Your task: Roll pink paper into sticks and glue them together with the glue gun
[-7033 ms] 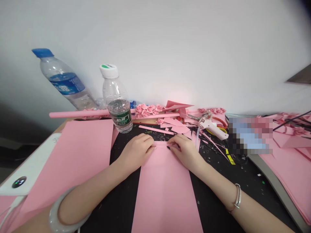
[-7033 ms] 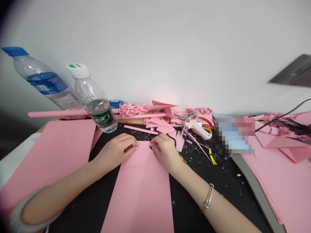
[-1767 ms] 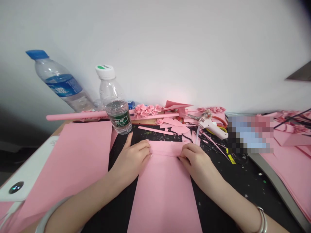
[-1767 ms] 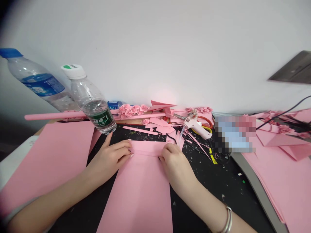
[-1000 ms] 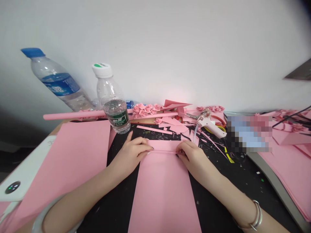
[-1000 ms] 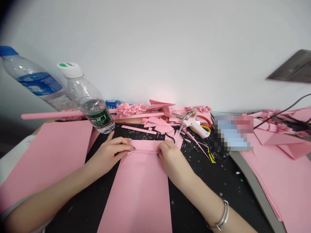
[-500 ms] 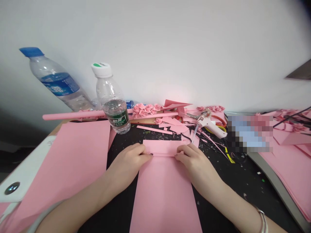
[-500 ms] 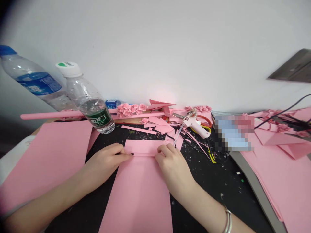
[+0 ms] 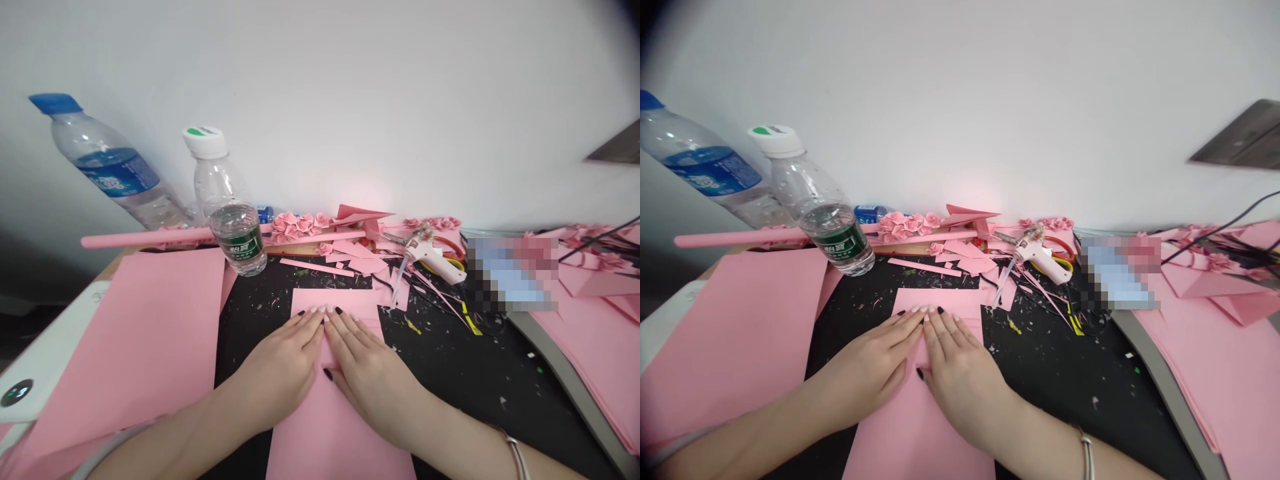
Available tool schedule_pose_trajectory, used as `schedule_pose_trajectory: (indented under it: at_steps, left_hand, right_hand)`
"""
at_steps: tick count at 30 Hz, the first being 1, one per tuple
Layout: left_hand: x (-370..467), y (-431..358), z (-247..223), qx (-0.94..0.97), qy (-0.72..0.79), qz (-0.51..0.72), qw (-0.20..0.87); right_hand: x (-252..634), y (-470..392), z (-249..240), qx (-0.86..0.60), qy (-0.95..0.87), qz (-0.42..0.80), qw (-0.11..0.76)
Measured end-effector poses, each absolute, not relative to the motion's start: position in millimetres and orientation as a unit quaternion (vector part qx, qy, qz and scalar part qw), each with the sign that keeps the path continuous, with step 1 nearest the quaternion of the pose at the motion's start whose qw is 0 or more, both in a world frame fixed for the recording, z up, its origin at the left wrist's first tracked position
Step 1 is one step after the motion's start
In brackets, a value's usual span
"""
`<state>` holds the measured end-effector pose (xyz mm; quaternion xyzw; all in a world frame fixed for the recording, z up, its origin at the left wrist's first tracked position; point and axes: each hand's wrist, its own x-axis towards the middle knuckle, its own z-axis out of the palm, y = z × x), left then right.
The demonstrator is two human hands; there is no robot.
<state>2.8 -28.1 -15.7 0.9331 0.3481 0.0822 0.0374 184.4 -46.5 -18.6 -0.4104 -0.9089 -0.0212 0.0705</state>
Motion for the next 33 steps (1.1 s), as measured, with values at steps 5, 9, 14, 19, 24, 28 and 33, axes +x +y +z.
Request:
schedule_pose_trajectory:
  at_steps: [5,9,14,19,24,28,33]
  left_hand:
    - [0,-30,-10,0.913,0.396,0.072,0.073]
    - [-11,-24,-2,0.885,0.446,0.083,0.100]
    - [-27,-4,8,0.877,0.445,0.114,0.139]
    - [-32,9,5,0.860,0.463,0.140,0.166]
    - [-34,15,-3,0.843,0.444,0.173,0.249]
    - [-35,17,-2,0.814,0.459,0.191,0.302]
    - [-35,18,-2,0.808,0.454,0.189,0.325]
  right_hand:
    - [197,-48,-12,-0.457,-0.887,-0.051,0.043]
    - [215,-45,-8,-0.474,-0.876,-0.085,0.023]
    - [220,-34,2,-0.502,-0.862,-0.053,0.038]
    - [217,-25,7,-0.545,-0.830,0.038,0.111]
    - [220,-18,4,-0.584,-0.776,0.171,0.167]
    - [221,-15,3,-0.567,-0.776,0.207,0.182]
    - [219,-14,6,-0.568,-0.772,0.220,0.183]
